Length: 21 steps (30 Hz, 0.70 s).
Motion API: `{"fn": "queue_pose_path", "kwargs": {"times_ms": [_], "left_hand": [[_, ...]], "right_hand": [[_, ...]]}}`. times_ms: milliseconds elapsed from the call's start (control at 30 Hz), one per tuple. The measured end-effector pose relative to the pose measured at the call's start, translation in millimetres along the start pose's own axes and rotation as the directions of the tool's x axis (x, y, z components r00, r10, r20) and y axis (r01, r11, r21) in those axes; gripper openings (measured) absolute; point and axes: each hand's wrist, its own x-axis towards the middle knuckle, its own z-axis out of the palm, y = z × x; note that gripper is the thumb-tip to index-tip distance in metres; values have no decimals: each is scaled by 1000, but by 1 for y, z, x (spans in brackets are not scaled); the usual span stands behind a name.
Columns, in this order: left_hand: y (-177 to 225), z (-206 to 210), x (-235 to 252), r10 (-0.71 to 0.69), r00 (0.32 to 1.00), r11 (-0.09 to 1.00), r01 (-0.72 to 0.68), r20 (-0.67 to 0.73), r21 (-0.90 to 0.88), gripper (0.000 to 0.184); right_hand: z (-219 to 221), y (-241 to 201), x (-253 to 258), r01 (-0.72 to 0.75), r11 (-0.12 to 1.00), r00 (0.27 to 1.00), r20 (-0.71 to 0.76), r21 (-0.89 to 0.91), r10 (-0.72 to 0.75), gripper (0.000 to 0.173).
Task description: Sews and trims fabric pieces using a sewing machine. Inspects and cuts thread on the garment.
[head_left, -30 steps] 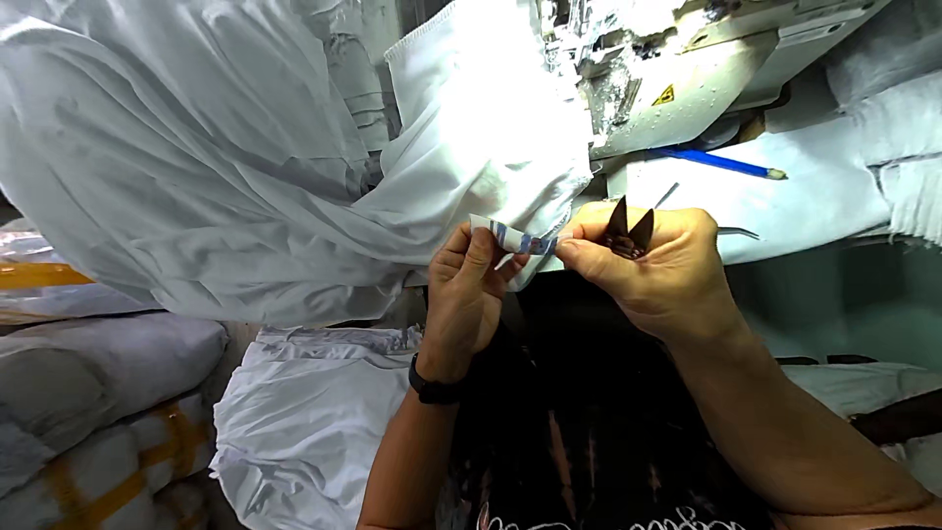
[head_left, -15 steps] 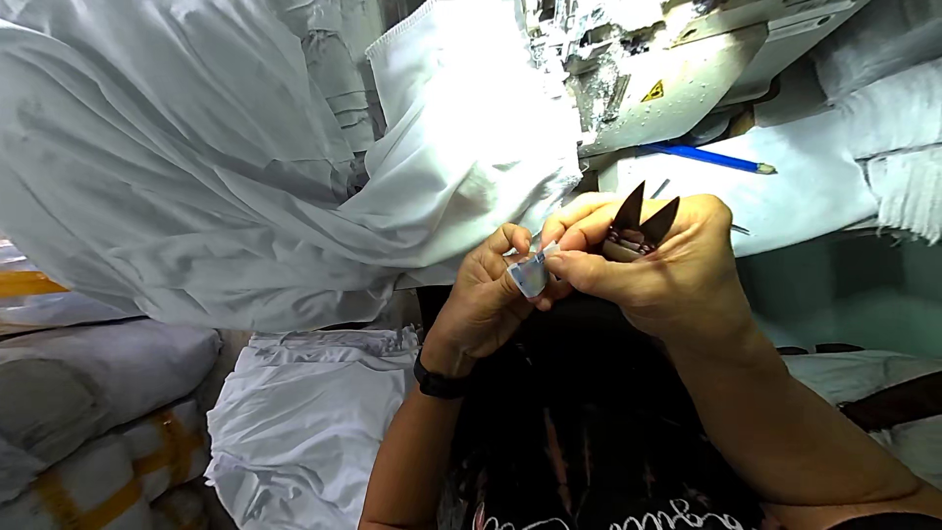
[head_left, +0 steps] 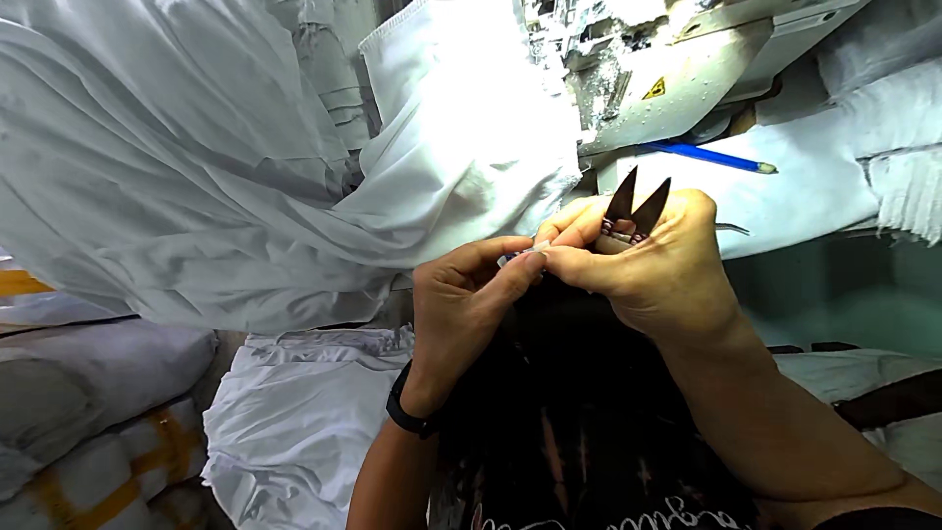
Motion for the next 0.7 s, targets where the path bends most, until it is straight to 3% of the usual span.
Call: {"fn": "queue_pose_path", "kwargs": {"times_ms": [233,333,400,500,600,700], "left_hand": [[3,-5,8,-34,999,999,35,-20,39,8],[11,-10,17,-33,999,995,36,-33,90,8],[16,-13,23,-11,999,993,14,-30,121,8],[33,-16,36,80,997,980,-80,9,180,9],[54,-16,53,227,972,922,-236,64,306,5],[58,-8,73,292,946,791,-320,139,522,8]], "right_hand": [[0,2,6,9,1000,1000,-24,22,-8,19],[-21,2,14,170,965,983,-29,-199,-179,29],[-36,11,23,295,838,931,-59,-460,-360,27],[-53,22,44,431,531,842,115,-729,-527,23],[-60,31,59,557,371,774,303,-743,-556,26],[-56,42,61,634,378,721,340,-674,-603,16]]}}
